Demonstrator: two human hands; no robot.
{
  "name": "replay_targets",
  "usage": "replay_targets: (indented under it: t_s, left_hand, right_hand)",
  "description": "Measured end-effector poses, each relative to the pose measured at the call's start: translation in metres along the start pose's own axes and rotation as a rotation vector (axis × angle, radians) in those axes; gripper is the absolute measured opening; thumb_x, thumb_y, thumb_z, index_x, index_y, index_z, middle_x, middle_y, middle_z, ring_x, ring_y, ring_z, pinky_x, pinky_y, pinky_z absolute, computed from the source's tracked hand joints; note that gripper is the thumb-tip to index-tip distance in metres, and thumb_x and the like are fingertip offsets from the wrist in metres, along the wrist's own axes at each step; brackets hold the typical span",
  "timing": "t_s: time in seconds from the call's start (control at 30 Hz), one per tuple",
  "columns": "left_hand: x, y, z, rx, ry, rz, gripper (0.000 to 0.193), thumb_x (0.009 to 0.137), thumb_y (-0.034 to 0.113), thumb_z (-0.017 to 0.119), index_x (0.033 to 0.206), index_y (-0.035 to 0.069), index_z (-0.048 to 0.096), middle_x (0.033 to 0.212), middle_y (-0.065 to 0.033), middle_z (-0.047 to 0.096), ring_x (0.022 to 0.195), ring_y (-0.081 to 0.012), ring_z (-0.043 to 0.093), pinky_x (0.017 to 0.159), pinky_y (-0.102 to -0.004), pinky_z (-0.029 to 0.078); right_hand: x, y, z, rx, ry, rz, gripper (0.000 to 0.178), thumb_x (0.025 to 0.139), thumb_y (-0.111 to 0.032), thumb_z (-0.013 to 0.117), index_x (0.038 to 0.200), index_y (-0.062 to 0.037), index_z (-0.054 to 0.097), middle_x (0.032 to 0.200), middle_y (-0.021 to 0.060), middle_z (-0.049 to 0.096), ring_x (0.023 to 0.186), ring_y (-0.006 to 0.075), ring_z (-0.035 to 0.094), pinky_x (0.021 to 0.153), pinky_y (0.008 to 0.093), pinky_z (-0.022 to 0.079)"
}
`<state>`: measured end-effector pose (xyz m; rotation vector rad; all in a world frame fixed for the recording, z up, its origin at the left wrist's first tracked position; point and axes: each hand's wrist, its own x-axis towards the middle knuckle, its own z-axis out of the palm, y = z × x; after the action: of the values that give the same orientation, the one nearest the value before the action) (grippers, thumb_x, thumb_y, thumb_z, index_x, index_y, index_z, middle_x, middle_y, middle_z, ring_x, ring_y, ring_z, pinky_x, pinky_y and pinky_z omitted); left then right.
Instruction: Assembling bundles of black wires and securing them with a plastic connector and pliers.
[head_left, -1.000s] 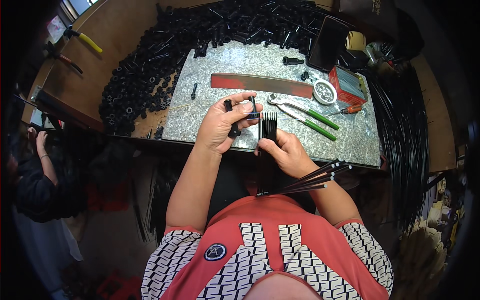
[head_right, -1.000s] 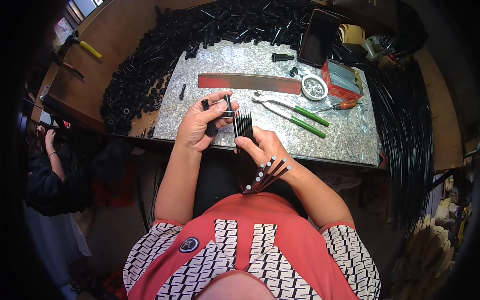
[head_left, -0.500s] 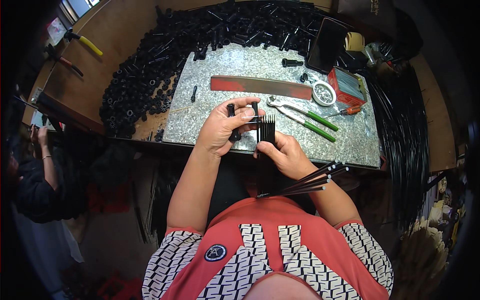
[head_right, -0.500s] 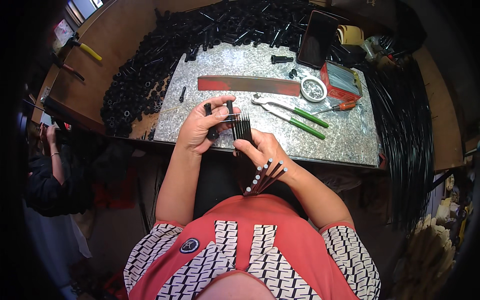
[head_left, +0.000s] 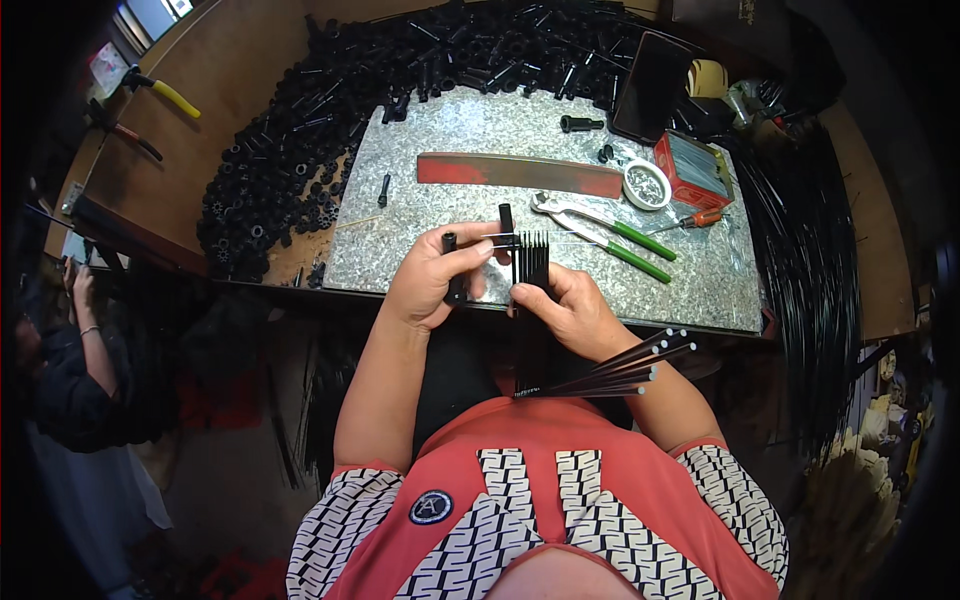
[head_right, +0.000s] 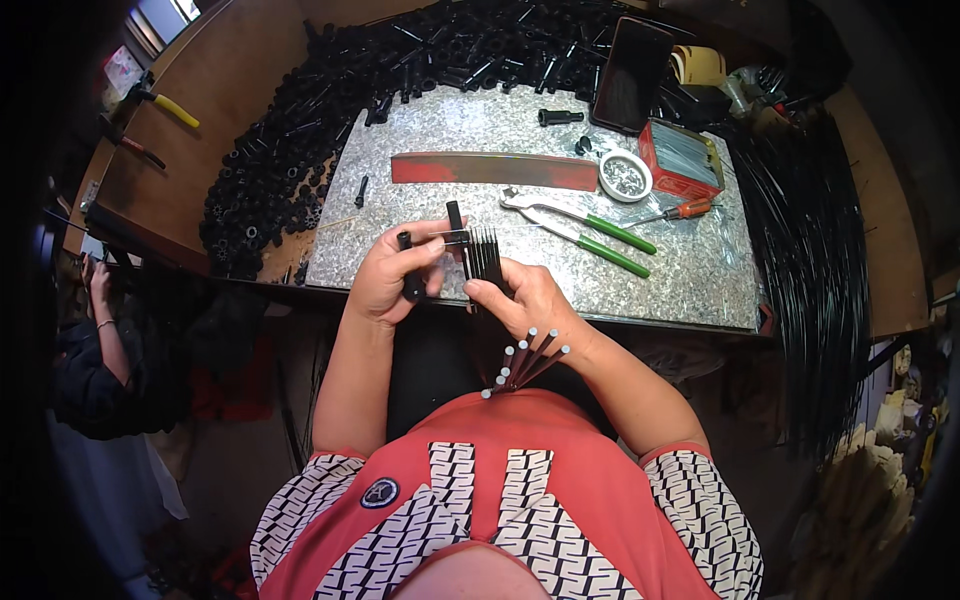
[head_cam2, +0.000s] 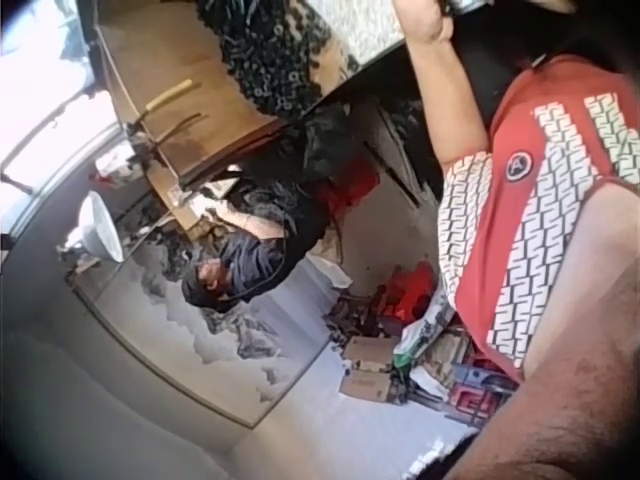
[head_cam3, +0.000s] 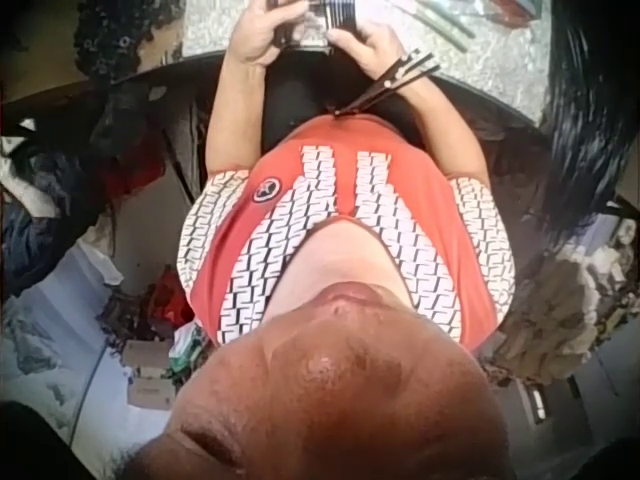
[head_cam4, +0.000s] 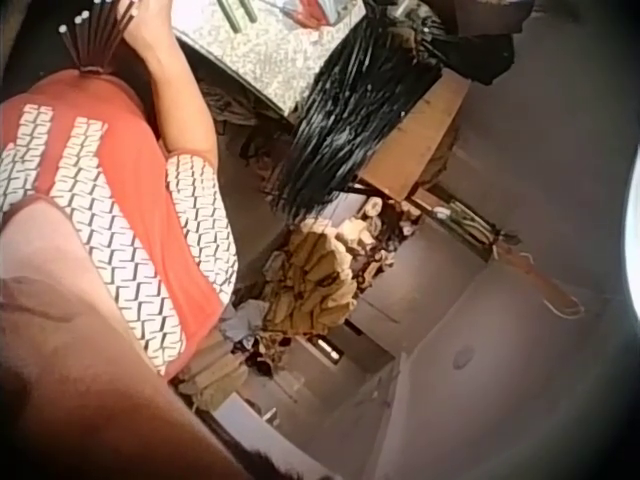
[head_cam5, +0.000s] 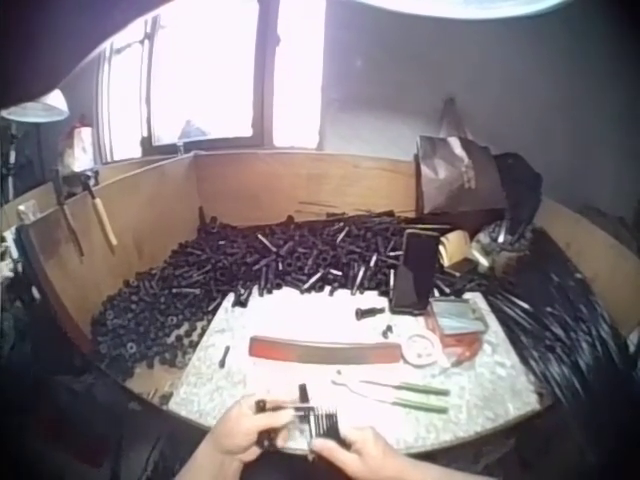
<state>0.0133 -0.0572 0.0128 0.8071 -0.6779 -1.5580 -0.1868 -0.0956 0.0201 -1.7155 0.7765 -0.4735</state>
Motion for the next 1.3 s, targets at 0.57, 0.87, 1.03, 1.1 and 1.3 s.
replay_targets:
  t_s: [0.57,0.87,1.03,1.1,1.3]
  left_hand:
    - [-0.010,-0.010,0.028,0.292,0.141,0.213,0.030,0.085,0.007,0.066,0.112,-0.005,0.061,0.093,-0.0081,0.068,0.061,-0.0022,0.052,0.048,-0.0148,0.038]
    - [-0.013,-0.008,0.023,0.126,0.066,0.181,0.029,0.086,0.006,0.064,0.113,-0.006,0.061,0.093,-0.0077,0.067,0.054,-0.0021,0.046,0.048,-0.0148,0.037]
    - [-0.012,-0.007,0.025,0.074,0.006,0.149,0.028,0.086,0.007,0.065,0.111,-0.004,0.062,0.091,-0.0055,0.066,0.053,-0.0016,0.045,0.047,-0.0151,0.036]
    - [-0.013,-0.006,0.030,0.071,-0.005,0.110,0.031,0.086,0.008,0.066,0.114,-0.005,0.061,0.088,-0.0042,0.065,0.052,-0.0017,0.044,0.046,-0.0152,0.035]
    - [-0.018,-0.015,0.041,-0.071,0.104,0.119,0.029,0.086,0.010,0.067,0.110,-0.004,0.061,0.083,-0.0028,0.064,0.053,-0.0028,0.045,0.047,-0.0158,0.036]
  right_hand:
    - [-0.005,-0.012,0.000,-0.043,0.030,-0.137,0.016,0.089,-0.016,0.063,0.087,-0.0001,0.060,0.062,-0.0036,0.052,0.056,0.0040,0.044,0.050,0.0237,0.037]
    - [-0.002,-0.011,-0.002,0.071,-0.051,0.048,0.021,0.088,-0.021,0.063,0.094,-0.0008,0.062,0.064,-0.0014,0.054,0.058,0.0057,0.046,0.053,0.0249,0.040]
    - [0.001,0.003,-0.006,0.226,-0.123,0.092,0.020,0.089,-0.024,0.063,0.091,-0.0043,0.062,0.062,-0.0047,0.050,0.049,0.0036,0.046,0.043,0.0208,0.037]
    - [0.000,0.002,-0.007,0.234,-0.116,0.089,0.020,0.089,-0.024,0.063,0.091,-0.0042,0.062,0.062,-0.0044,0.051,0.049,0.0039,0.046,0.043,0.0209,0.037]
    - [-0.001,0.000,-0.009,0.228,-0.120,0.112,0.019,0.088,-0.022,0.065,0.095,-0.0044,0.062,0.068,-0.0036,0.055,0.052,0.0035,0.048,0.044,0.0200,0.039]
